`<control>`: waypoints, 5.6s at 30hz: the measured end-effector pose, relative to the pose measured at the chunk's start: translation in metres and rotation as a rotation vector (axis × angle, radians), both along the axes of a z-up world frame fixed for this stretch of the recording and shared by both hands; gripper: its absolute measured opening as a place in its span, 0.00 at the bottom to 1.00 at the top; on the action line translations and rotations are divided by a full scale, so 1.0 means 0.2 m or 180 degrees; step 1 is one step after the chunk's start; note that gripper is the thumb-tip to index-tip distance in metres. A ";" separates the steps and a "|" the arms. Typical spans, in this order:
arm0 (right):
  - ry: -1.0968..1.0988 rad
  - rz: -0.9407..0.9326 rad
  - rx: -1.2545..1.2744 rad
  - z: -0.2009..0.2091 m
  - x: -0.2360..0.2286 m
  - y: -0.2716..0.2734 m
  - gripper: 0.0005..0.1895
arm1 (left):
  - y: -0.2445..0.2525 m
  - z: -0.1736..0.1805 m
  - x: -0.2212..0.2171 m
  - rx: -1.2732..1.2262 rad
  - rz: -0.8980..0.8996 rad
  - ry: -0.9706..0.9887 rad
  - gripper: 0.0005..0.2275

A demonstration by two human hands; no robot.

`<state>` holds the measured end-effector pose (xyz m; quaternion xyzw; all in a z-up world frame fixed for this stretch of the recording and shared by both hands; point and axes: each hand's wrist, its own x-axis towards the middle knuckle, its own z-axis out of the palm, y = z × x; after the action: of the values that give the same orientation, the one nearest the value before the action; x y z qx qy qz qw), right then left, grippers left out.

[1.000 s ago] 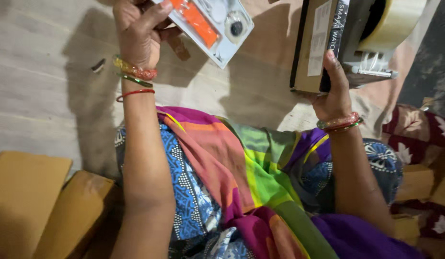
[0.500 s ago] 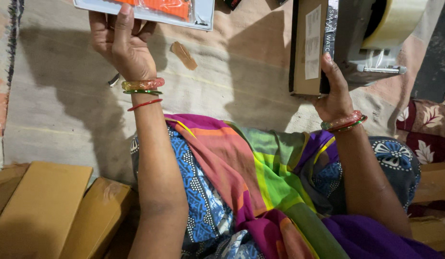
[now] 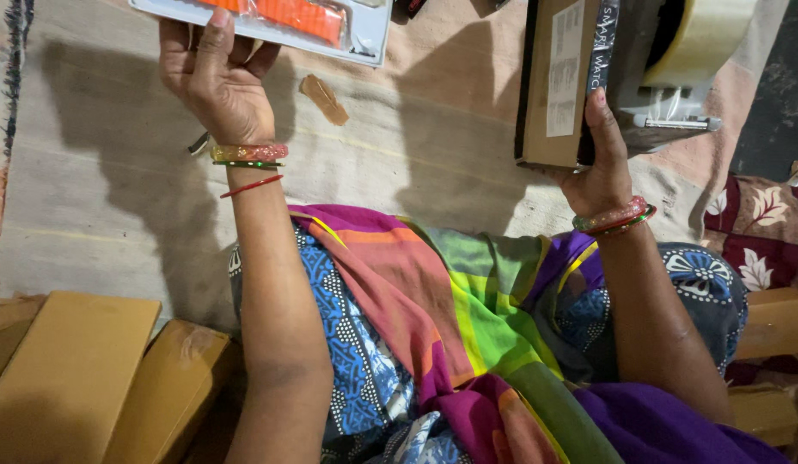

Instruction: The person sits on the floor and packs smartwatch boxes into small cardboard boxes. She places each watch box inside, closes the flaps, and seals the box with clear packing tape using a tape dispenser. She repeats this process for several boxes.

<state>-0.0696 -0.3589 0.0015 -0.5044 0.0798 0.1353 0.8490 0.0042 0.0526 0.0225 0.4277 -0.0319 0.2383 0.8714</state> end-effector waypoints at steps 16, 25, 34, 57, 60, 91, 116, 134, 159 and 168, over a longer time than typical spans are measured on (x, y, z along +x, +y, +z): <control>-0.1028 0.0330 -0.4009 -0.02 -0.10 0.25 0.51 | -0.39 -0.35 0.06 0.0362 -0.2973 0.1667 0.14; -0.1883 0.0632 -0.4324 -0.03 -0.16 0.37 0.54 | -0.39 -0.34 0.07 0.0168 -0.3107 0.1725 0.16; -0.1824 0.0952 -0.4648 0.00 -0.17 0.41 0.54 | -0.39 -0.36 0.07 0.1072 -0.2578 0.1649 0.19; 0.0180 -0.0030 -0.0749 -0.12 -0.05 0.28 0.24 | -0.26 -0.24 0.08 0.0496 -0.1952 0.1759 0.14; -0.0086 -0.0560 -0.0291 -0.16 -0.03 0.25 0.28 | -0.27 -0.22 0.08 0.0933 -0.2350 0.1273 0.26; -0.1189 -0.0405 -0.1544 -0.38 -0.07 0.27 0.38 | -0.39 -0.62 0.12 0.2123 -0.1477 0.1313 0.18; -0.2303 -0.1577 -0.4465 -0.52 -0.11 0.26 0.12 | -0.72 -0.50 -0.20 0.5702 0.0709 0.0756 0.30; -0.2164 -0.1268 -0.4525 -0.49 -0.09 0.24 0.12 | -0.80 -0.25 -0.40 0.6389 -0.0430 0.0868 0.62; -0.3115 0.1226 -0.5054 -0.28 0.02 0.22 0.70 | -0.78 -0.33 -0.34 0.6129 -0.0359 0.0727 0.63; -0.2732 0.1601 -0.4934 -0.15 0.08 0.15 0.73 | -0.54 -0.31 -0.31 0.5976 -0.0493 0.1027 0.68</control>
<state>-0.0544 -0.3292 -0.0293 -0.9417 -0.2857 0.0259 0.1759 -0.0577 -0.0547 -0.0391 0.9766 -0.1177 -0.0047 0.1800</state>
